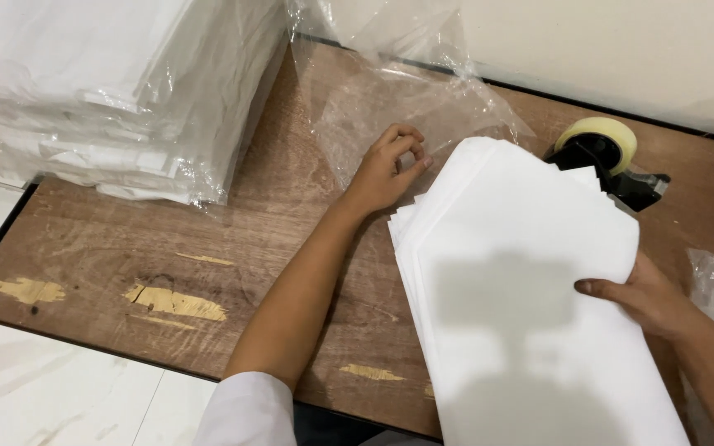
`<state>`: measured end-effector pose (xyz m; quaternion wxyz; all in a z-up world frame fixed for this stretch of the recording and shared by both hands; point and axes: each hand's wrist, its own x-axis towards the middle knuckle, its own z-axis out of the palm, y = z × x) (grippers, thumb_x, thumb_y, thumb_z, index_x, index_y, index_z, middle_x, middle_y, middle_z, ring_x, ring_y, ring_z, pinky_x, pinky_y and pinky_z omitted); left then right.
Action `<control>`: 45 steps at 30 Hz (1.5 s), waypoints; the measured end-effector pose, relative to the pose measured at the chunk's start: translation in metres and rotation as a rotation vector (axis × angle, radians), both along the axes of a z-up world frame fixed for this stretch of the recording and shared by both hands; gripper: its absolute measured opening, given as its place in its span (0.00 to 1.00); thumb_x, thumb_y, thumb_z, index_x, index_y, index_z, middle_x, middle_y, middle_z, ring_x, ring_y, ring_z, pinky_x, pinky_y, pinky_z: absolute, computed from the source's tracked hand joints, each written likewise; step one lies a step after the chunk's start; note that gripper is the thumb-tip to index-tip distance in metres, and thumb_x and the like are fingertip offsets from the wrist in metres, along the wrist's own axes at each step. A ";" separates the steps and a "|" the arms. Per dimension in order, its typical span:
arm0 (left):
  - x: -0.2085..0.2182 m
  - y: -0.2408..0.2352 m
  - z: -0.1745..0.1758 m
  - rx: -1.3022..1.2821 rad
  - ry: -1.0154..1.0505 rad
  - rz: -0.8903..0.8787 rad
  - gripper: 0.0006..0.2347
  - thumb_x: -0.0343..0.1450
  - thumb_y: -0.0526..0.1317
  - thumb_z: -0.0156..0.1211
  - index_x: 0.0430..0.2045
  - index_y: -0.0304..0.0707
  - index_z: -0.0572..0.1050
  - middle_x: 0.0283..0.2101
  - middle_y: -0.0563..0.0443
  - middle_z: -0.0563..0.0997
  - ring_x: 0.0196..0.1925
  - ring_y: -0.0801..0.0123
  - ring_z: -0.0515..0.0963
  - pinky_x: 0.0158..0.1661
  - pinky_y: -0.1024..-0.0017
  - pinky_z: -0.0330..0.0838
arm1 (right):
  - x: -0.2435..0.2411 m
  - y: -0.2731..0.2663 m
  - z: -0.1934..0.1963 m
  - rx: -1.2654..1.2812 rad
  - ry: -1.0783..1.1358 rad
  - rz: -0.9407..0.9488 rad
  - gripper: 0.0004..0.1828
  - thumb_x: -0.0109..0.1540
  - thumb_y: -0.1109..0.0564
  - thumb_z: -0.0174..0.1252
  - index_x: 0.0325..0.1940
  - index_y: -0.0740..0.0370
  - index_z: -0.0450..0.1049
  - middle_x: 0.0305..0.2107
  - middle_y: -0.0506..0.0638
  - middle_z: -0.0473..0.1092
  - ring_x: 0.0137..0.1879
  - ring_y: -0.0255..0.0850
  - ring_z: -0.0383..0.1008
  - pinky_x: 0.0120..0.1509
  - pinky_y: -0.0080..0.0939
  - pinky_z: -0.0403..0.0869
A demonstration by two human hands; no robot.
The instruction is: Folding white fabric bags and inserting them into clear plastic packaging sleeves on a wooden table.
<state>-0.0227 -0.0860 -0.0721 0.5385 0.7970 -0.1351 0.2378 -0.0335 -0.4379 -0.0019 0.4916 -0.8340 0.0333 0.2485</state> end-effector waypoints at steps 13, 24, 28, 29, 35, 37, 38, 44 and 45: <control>-0.016 0.008 0.059 -0.073 0.260 -0.209 0.06 0.68 0.35 0.55 0.20 0.46 0.67 0.50 0.51 0.75 0.51 0.70 0.74 0.39 0.74 0.67 | 0.027 -0.007 -0.028 0.116 -0.034 0.075 0.42 0.47 0.73 0.55 0.66 0.62 0.55 0.53 0.56 0.65 0.58 0.49 0.64 0.60 0.53 0.66; -0.009 -0.014 0.058 -0.006 -0.025 0.050 0.03 0.66 0.30 0.52 0.24 0.38 0.68 0.39 0.49 0.76 0.48 0.66 0.75 0.29 0.75 0.67 | 0.014 0.029 -0.005 0.079 0.072 0.104 0.47 0.46 0.71 0.55 0.69 0.55 0.52 0.55 0.52 0.64 0.60 0.46 0.63 0.61 0.51 0.65; -0.023 -0.026 0.074 0.145 -0.058 -0.058 0.03 0.68 0.31 0.52 0.24 0.35 0.66 0.43 0.50 0.72 0.29 0.66 0.70 0.32 0.72 0.63 | 0.010 0.042 0.005 0.073 0.150 0.056 0.42 0.48 0.72 0.53 0.67 0.59 0.56 0.55 0.58 0.67 0.58 0.52 0.67 0.60 0.55 0.67; -0.024 -0.030 0.074 0.144 -0.058 -0.058 0.03 0.68 0.31 0.52 0.24 0.35 0.66 0.43 0.50 0.72 0.29 0.66 0.70 0.32 0.72 0.63 | 0.010 0.043 0.006 0.072 0.151 0.057 0.42 0.48 0.72 0.53 0.67 0.59 0.56 0.55 0.58 0.67 0.58 0.52 0.67 0.60 0.55 0.67; -0.036 -0.049 0.084 0.374 -0.068 -0.247 0.07 0.72 0.38 0.49 0.27 0.33 0.68 0.54 0.44 0.69 0.33 0.62 0.77 0.33 0.66 0.68 | 0.016 0.039 -0.003 0.115 0.135 0.072 0.36 0.48 0.71 0.54 0.62 0.66 0.60 0.49 0.63 0.69 0.52 0.56 0.70 0.54 0.56 0.69; -0.038 -0.056 0.085 0.432 -0.041 -0.298 0.05 0.71 0.38 0.50 0.27 0.36 0.67 0.56 0.45 0.69 0.35 0.60 0.78 0.35 0.63 0.68 | 0.021 0.032 -0.012 0.185 0.065 0.028 0.34 0.48 0.72 0.54 0.60 0.68 0.61 0.46 0.64 0.69 0.49 0.57 0.69 0.51 0.57 0.69; -0.040 -0.062 0.084 0.430 -0.040 -0.298 0.05 0.71 0.38 0.50 0.27 0.36 0.67 0.56 0.45 0.69 0.35 0.60 0.78 0.35 0.63 0.68 | 0.026 0.027 -0.018 0.183 0.067 0.029 0.34 0.48 0.72 0.54 0.60 0.68 0.61 0.46 0.64 0.69 0.49 0.57 0.69 0.51 0.57 0.69; -0.048 -0.099 0.082 0.657 0.163 -0.432 0.11 0.71 0.40 0.43 0.42 0.35 0.68 0.65 0.43 0.60 0.42 0.40 0.76 0.35 0.50 0.71 | 0.047 0.007 -0.051 0.274 -0.092 0.058 0.37 0.47 0.69 0.56 0.61 0.65 0.60 0.46 0.59 0.67 0.50 0.51 0.67 0.51 0.50 0.68; -0.049 -0.104 0.077 0.619 0.087 -0.464 0.10 0.71 0.38 0.45 0.42 0.33 0.67 0.63 0.40 0.62 0.38 0.40 0.78 0.30 0.51 0.72 | 0.054 0.000 -0.063 0.265 -0.101 0.019 0.36 0.47 0.69 0.56 0.60 0.66 0.59 0.47 0.59 0.66 0.52 0.51 0.66 0.53 0.50 0.67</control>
